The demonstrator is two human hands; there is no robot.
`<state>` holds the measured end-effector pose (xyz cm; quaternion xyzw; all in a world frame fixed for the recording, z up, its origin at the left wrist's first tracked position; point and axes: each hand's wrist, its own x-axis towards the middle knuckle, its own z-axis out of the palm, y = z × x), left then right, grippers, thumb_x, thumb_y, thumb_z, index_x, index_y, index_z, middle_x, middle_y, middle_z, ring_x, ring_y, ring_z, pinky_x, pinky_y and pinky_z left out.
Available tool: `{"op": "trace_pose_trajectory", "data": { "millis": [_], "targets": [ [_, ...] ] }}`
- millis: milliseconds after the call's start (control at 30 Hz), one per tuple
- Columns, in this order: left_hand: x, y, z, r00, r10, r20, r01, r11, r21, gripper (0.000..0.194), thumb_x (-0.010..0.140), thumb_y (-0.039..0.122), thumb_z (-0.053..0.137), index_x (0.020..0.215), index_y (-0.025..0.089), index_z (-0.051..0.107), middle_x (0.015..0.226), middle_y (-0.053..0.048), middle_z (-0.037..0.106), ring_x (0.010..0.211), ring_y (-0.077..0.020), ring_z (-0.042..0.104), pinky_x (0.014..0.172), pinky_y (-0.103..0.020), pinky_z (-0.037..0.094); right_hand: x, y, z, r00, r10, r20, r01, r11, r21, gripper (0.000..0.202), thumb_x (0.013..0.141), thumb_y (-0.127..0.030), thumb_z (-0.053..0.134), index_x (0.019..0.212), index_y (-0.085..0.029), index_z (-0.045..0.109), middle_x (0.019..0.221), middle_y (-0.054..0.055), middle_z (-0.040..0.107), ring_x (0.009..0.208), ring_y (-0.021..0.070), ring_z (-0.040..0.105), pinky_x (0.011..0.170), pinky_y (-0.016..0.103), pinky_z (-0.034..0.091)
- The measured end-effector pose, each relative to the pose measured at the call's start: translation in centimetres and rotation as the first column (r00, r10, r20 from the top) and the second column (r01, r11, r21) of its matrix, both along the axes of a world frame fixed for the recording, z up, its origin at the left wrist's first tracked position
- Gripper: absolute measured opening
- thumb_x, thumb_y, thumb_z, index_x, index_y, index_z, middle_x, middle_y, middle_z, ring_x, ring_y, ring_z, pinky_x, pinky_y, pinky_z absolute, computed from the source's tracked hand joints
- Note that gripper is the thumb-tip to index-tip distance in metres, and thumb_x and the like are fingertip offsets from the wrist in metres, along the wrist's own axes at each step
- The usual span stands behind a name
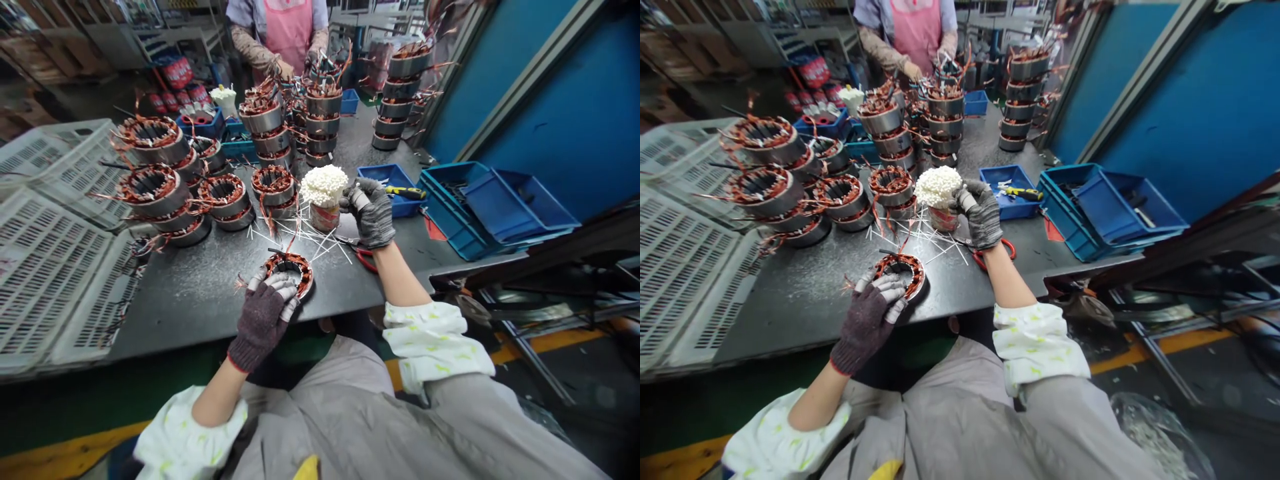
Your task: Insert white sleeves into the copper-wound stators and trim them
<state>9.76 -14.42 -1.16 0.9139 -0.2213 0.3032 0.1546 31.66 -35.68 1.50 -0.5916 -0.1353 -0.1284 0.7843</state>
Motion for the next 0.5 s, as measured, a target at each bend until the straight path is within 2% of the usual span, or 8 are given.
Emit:
{"op": "trace_pose_trajectory", "data": {
  "millis": [133,267,367,500],
  "targets": [
    [0.4,0.2,-0.1,1.000,-0.004,-0.015,0.004,1.000,-0.022,0.018,0.095,0.019,0.061,0.112,0.023,0.062,0.115,-0.005,0.075,0.119,-0.0223,0.068,0.120,-0.054,0.038,-2.4,-0.5,0.2,0.986,-0.059,0.158,0.069,0.996,-0.060,0.027,0.082,-0.044,0.075,0.093,-0.023,0.061,0.084,-0.001,0.068,0.071,0.0128,0.068,0.070,0.032,0.061],
    [0.6,0.2,0.0,0.997,0.028,-0.073,-0.028,1.000,0.000,0.016,0.096,0.021,0.057,0.111,0.023,0.063,0.117,-0.005,0.075,0.121,-0.0230,0.067,0.121,-0.054,0.037,-8.1,-1.6,-0.9,0.972,-0.016,0.234,0.054,0.986,-0.159,0.019,0.088,-0.038,0.073,0.096,-0.023,0.064,0.079,-0.002,0.070,0.063,0.0116,0.068,0.059,0.026,0.060],
    [0.7,0.1,0.2,0.996,0.029,-0.079,-0.027,0.999,0.020,0.019,0.097,0.022,0.056,0.115,0.022,0.063,0.116,-0.006,0.074,0.124,-0.0249,0.065,0.121,-0.055,0.038,-12.3,-2.0,-2.2,0.977,0.069,0.201,-0.034,0.984,-0.174,0.014,0.092,-0.036,0.070,0.097,-0.024,0.063,0.080,-0.002,0.071,0.058,0.0111,0.068,0.054,0.024,0.059],
    [0.6,-0.1,0.1,0.994,0.050,-0.096,-0.048,0.999,0.016,0.020,0.098,0.025,0.055,0.116,0.022,0.063,0.116,-0.007,0.074,0.121,-0.0255,0.066,0.120,-0.056,0.038,-15.3,-2.1,-3.5,0.987,0.130,0.098,-0.125,0.990,-0.063,0.012,0.094,-0.035,0.067,0.098,-0.026,0.060,0.084,-0.001,0.071,0.063,0.0124,0.070,0.056,0.027,0.062]
  ]
}}
